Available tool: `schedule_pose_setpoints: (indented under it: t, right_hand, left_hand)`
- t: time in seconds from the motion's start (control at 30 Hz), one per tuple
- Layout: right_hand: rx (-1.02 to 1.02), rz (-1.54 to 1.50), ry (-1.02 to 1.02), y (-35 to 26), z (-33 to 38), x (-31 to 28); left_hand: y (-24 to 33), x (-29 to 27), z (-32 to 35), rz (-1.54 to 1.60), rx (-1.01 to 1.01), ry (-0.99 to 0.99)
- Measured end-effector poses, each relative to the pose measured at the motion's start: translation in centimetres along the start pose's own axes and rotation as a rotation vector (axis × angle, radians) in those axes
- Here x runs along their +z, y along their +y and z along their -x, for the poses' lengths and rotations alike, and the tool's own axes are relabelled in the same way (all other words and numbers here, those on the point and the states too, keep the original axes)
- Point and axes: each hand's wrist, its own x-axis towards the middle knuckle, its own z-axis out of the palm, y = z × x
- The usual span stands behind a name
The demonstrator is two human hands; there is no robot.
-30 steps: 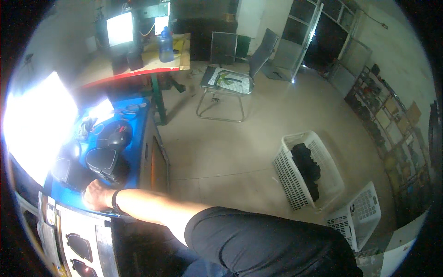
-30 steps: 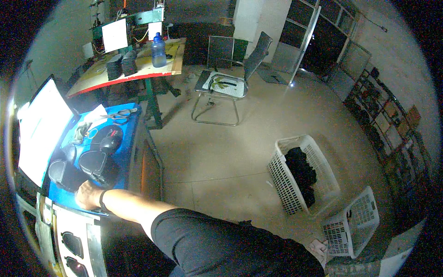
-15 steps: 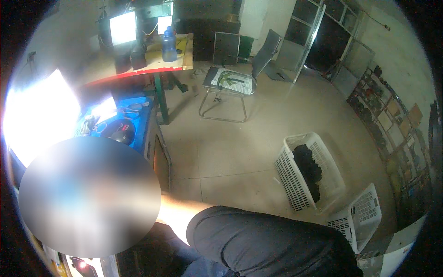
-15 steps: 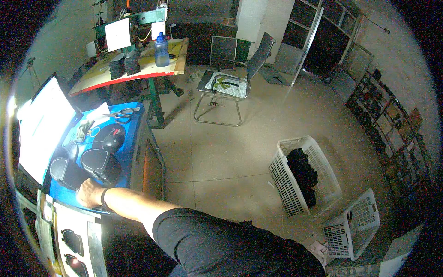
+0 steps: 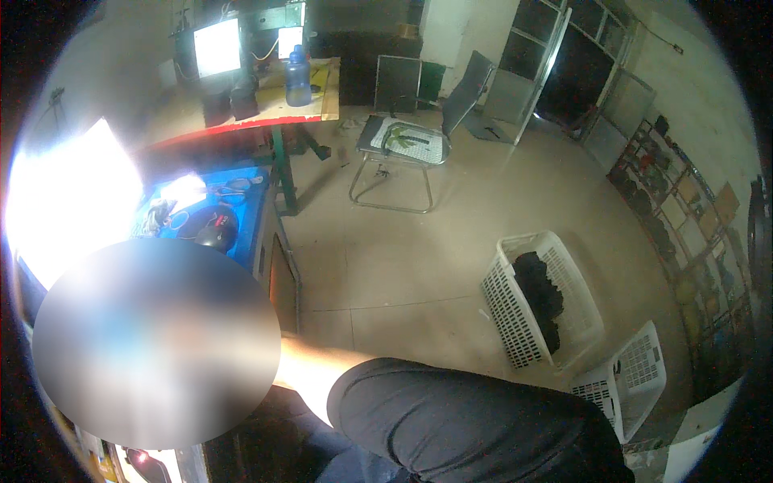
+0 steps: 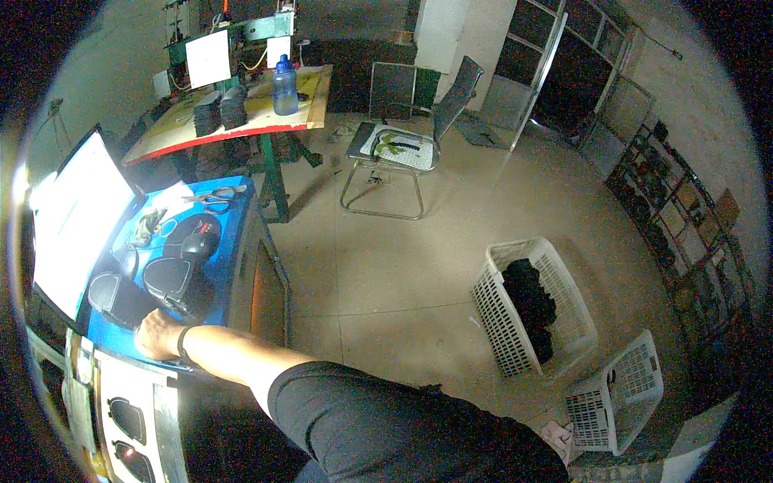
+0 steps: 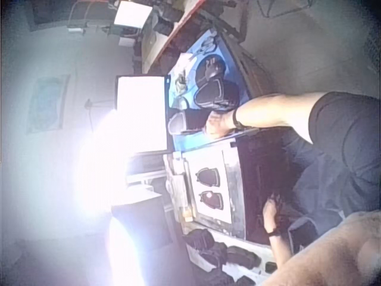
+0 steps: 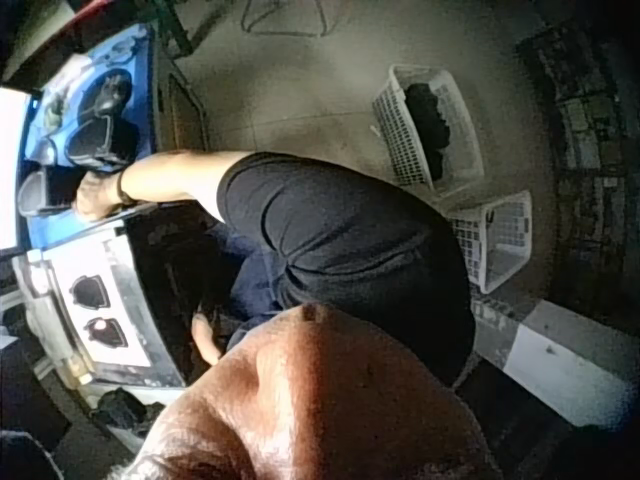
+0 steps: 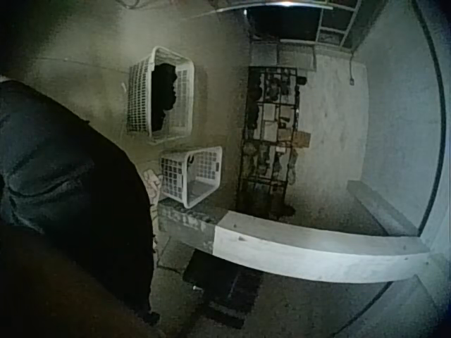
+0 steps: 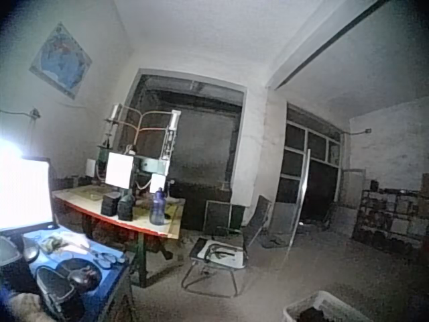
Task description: Picking up shoe upper components, placing them on an inspection light board, and organizing them into stacks.
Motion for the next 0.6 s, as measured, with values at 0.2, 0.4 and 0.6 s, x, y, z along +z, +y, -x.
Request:
schedule_pose_setpoints:
  t: [0.2,0.4,0.6]
  right_hand:
    - [0.062,0.069,-0.248,-0.6,-0.7,-1.5]
    - [0.133,-0.023,-0.281,0.5,-0.7,-1.0]
    - [0.059,0.032,-0.140,-0.4,-0.9,-0.7]
  left_hand:
    - [-0.6,0.0,1.4,-0.031,0.011,0.026]
    - [-2.2,0.8,5.6,-0.255,0.035,0.058]
    - [-1.3,0.5,5.3,-0.359,-0.001,0.003]
